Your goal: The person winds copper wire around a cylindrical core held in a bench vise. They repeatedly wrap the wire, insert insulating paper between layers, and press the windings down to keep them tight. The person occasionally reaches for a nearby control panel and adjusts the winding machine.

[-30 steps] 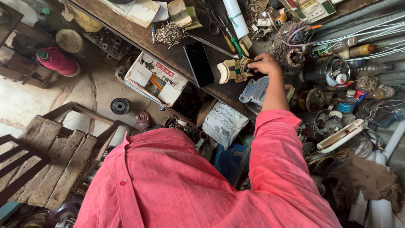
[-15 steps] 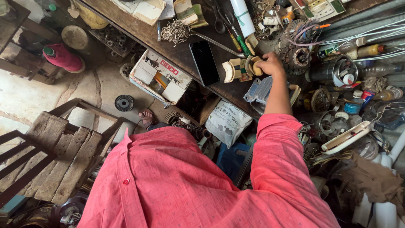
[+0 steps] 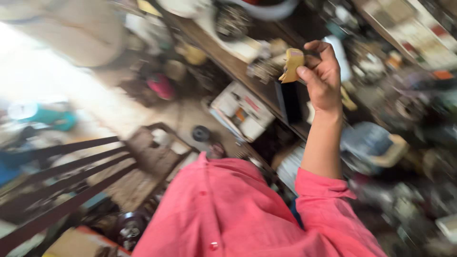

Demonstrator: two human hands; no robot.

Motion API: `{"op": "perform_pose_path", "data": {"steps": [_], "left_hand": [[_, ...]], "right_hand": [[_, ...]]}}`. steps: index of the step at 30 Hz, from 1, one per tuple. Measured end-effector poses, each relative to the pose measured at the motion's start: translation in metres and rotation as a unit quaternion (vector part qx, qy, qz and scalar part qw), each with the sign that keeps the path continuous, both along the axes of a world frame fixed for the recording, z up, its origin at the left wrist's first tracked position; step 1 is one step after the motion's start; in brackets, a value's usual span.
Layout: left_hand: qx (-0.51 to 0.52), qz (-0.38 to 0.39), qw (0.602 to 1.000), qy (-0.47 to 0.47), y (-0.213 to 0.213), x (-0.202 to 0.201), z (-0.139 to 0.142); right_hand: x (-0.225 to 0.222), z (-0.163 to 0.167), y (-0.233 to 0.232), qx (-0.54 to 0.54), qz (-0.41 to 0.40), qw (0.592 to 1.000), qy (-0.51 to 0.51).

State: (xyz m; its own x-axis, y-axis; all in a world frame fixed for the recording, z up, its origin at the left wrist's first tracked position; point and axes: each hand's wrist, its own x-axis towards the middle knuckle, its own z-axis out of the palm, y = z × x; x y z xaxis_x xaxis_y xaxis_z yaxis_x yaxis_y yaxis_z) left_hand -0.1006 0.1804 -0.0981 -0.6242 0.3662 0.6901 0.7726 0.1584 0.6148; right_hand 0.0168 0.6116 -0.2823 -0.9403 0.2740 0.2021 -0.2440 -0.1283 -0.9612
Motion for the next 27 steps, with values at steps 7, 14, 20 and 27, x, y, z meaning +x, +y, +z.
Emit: {"op": "perform_pose_path", "data": {"steps": [7,14,20,27], "left_hand": [[0.090,0.038,0.994,-0.052,-0.114,0.018,0.076],[0.143,0.058,0.980,-0.128,-0.139,-0.009,0.049],[0.271,0.035,0.948,-0.161,-0.146,-0.006,0.067],[0.329,0.046,0.930,-0.155,-0.139,-0.002,0.068]], "right_hand": [[-0.138,0.153,-0.204,0.036,0.306,0.932,0.189],[-0.168,0.253,-0.350,0.258,0.332,0.844,0.332],[-0.167,0.250,-0.378,0.303,0.107,0.827,0.461],[-0.169,0.239,-0.387,0.302,-0.012,0.800,0.519]]}}
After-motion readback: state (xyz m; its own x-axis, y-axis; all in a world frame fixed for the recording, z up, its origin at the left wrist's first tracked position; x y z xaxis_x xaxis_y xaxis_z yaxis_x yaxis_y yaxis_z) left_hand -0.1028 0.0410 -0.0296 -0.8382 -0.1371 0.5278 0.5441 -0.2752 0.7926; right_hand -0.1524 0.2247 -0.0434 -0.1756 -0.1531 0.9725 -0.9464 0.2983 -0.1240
